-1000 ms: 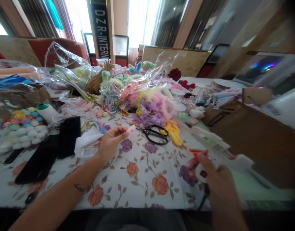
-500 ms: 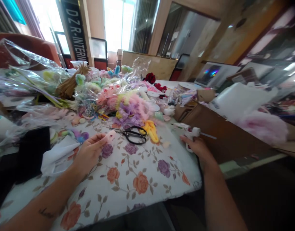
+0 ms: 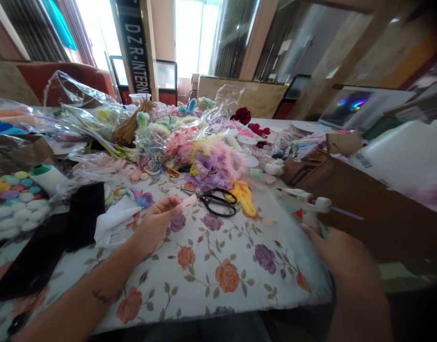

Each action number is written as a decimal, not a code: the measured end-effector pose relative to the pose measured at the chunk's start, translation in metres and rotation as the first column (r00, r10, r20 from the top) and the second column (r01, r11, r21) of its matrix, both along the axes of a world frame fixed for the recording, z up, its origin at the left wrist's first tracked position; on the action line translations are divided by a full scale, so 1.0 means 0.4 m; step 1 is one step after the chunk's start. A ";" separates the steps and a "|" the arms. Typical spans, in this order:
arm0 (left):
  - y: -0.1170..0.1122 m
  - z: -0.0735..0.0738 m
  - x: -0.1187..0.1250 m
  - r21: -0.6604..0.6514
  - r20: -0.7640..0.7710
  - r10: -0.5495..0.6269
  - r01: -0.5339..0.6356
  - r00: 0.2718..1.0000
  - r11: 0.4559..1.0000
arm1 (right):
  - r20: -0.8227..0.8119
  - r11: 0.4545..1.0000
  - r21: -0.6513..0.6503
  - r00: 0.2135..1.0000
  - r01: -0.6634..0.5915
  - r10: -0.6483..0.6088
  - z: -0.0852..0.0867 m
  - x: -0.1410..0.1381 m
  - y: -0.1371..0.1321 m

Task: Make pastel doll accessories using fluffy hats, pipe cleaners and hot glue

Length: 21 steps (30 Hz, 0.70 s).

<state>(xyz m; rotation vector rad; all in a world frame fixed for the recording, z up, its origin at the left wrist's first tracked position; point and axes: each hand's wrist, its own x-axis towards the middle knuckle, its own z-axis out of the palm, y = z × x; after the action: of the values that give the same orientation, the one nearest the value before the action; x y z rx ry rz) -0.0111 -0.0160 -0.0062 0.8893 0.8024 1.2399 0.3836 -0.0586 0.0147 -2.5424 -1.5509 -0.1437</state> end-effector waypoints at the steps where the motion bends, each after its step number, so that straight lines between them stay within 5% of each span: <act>1: -0.001 0.000 0.000 0.002 -0.023 -0.013 0.013 1.000 1.000 | 0.006 1.000 0.012 1.000 0.024 -0.024 0.008 -0.011 -0.015; 4: -0.003 -0.003 0.000 0.017 -0.099 -0.040 0.042 0.994 0.999 | -0.082 0.973 0.222 0.993 -0.063 0.083 0.048 -0.079 -0.037; 7: -0.003 -0.009 -0.001 0.066 -0.167 -0.030 0.042 0.986 0.997 | -0.129 0.837 0.444 0.902 -0.319 0.412 0.081 -0.198 -0.004; 9: -0.001 -0.011 -0.003 0.099 -0.199 -0.004 0.024 0.980 0.995 | -0.115 0.745 0.419 0.784 -0.518 0.610 0.080 -0.286 0.050; 12: 0.003 -0.009 -0.008 0.145 -0.236 0.026 0.009 0.971 0.989 | -0.034 0.575 0.298 0.594 -0.762 0.804 0.040 -0.394 0.149; 15: 0.008 -0.006 -0.013 0.187 -0.242 0.042 0.004 0.969 0.982 | 0.073 0.426 0.293 0.465 -0.856 0.882 -0.019 -0.446 0.223; 21: 0.010 -0.011 -0.012 0.185 -0.274 0.005 0.048 0.962 0.982 | 0.119 0.339 0.373 0.407 -0.864 0.906 -0.090 -0.452 0.253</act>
<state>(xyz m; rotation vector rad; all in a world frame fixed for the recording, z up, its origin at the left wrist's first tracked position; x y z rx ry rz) -0.0157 -0.0120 -0.0107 1.2415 0.8992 1.2035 0.2030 0.0426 -0.0214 -1.0710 -2.3296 -0.1315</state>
